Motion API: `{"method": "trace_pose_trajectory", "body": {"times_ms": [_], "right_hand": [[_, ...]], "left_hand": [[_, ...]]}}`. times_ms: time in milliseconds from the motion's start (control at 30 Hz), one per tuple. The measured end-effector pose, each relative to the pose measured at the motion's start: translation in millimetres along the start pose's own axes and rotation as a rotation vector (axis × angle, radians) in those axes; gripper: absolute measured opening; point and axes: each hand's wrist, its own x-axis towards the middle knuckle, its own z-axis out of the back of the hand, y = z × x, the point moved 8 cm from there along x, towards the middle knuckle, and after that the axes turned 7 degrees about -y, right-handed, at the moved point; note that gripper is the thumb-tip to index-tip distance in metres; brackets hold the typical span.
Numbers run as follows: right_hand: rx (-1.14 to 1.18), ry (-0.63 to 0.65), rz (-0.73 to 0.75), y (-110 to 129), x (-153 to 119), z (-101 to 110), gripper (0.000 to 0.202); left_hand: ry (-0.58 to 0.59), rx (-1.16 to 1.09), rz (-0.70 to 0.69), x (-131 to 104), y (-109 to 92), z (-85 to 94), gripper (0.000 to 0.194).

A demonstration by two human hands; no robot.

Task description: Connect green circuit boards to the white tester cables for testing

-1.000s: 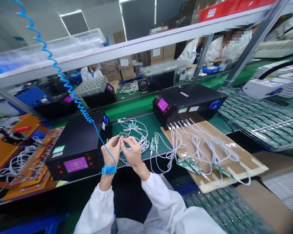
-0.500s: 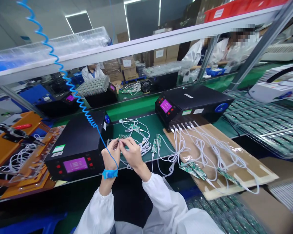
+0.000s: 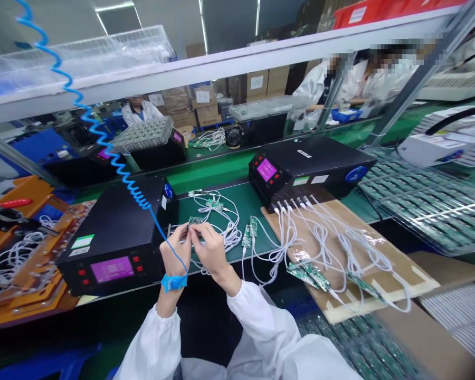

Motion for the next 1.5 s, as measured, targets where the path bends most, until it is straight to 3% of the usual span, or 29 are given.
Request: {"method": "trace_pose_trajectory", "body": {"times_ms": [167, 300, 433, 533, 667, 767, 900, 1000, 1100, 1267, 1500], "right_hand": [[-0.016, 0.046, 0.003, 1, -2, -5, 0.022], [0.023, 0.148, 0.010, -7, 2, 3, 0.022], [-0.246, 0.185, 0.016, -39, 13, 20, 0.026], [-0.405, 0.300, 0.065, -57, 15, 16, 0.022], [-0.454, 0.406, 0.119, -63, 11, 6, 0.018], [-0.473, 0.408, 0.131, -63, 7, 6, 0.016], [-0.460, 0.363, 0.091, -73, 7, 5, 0.016], [-0.471, 0.363, 0.079, -82, 9, -2, 0.020], [-0.494, 0.368, 0.064, -87, 10, -8, 0.026], [-0.542, 0.371, 0.018, -96, 9, -12, 0.033], [-0.775, 0.481, -0.086, -109, 11, -16, 0.033]], "left_hand": [[-0.024, 0.024, -0.029, -3, -2, 5.9, 0.023], [-0.042, -0.032, 0.080, -2, 4, 11.6, 0.023], [-0.120, -0.156, 0.246, -6, 12, 16.0, 0.029], [-0.149, -0.217, 0.284, -10, 14, 13.9, 0.031], [-0.174, -0.253, 0.285, -11, 23, 10.7, 0.033], [-0.120, -0.195, 0.243, -11, 27, 11.4, 0.031], [-0.063, -0.032, 0.029, -25, 8, 30.1, 0.027], [-0.217, 0.145, -0.052, -50, -9, 61.6, 0.031], [-0.341, 0.300, 0.007, -74, -8, 86.2, 0.049], [-0.256, 0.334, 0.084, -84, 10, 83.8, 0.064], [-0.271, 0.033, 0.226, -87, 24, 90.6, 0.061]]}}
